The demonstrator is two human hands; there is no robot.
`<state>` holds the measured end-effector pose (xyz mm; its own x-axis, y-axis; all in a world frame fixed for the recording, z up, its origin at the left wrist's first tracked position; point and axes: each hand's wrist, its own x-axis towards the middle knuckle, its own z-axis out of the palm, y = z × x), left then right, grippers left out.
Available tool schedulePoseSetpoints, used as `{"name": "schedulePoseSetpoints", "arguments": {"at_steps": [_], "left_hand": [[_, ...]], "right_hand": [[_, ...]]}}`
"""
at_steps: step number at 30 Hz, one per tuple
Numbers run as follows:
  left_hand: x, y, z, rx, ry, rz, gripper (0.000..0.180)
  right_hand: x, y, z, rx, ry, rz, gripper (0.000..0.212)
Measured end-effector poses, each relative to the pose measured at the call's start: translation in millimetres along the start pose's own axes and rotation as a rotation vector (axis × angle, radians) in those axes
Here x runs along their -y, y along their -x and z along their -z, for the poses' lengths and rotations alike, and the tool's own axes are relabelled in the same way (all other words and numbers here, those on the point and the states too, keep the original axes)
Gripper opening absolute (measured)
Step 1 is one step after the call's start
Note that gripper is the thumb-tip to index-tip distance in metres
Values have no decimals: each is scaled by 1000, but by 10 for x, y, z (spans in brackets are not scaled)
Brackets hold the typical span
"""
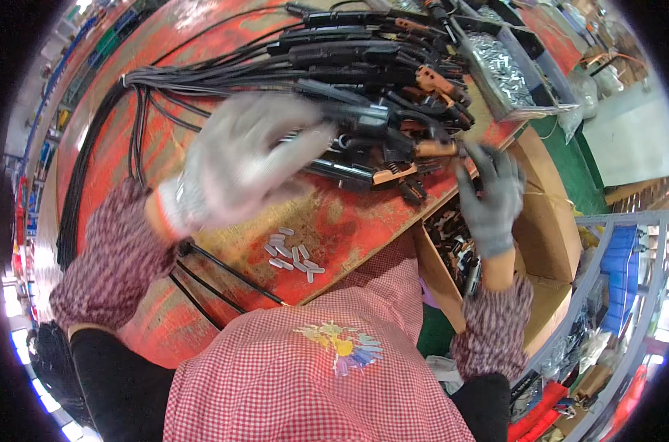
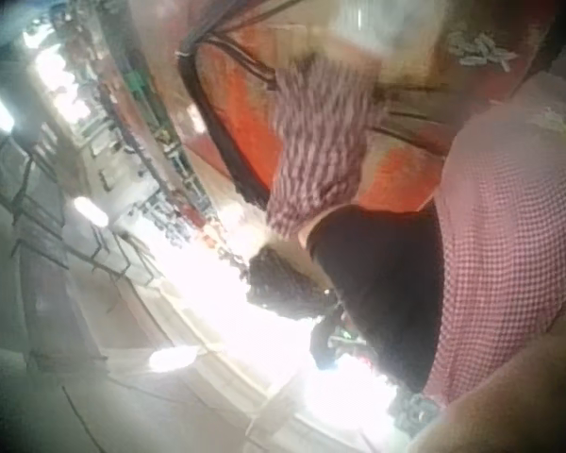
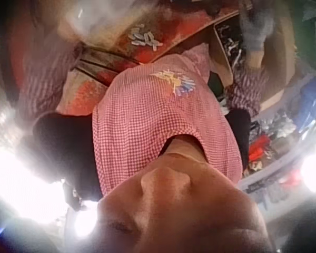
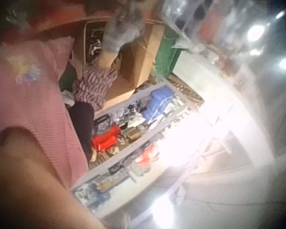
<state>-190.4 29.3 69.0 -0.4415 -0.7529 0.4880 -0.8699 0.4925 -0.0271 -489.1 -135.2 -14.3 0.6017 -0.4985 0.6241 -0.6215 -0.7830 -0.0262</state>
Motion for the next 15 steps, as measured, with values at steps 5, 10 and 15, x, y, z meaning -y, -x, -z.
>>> {"name": "schedulePoseSetpoints", "arguments": {"at_steps": [5,10,15], "left_hand": [[-576,1325,115,530,383,344,47],[-851,1486,14,603,195,280,40],[-845,1407,-12,491,210,250,35]], "right_hand": [[448,989,172,12,-452,-431,20],[1300,466,34,369,-802,100,21],[1793,168,-370,605,-610,216,29]]}}
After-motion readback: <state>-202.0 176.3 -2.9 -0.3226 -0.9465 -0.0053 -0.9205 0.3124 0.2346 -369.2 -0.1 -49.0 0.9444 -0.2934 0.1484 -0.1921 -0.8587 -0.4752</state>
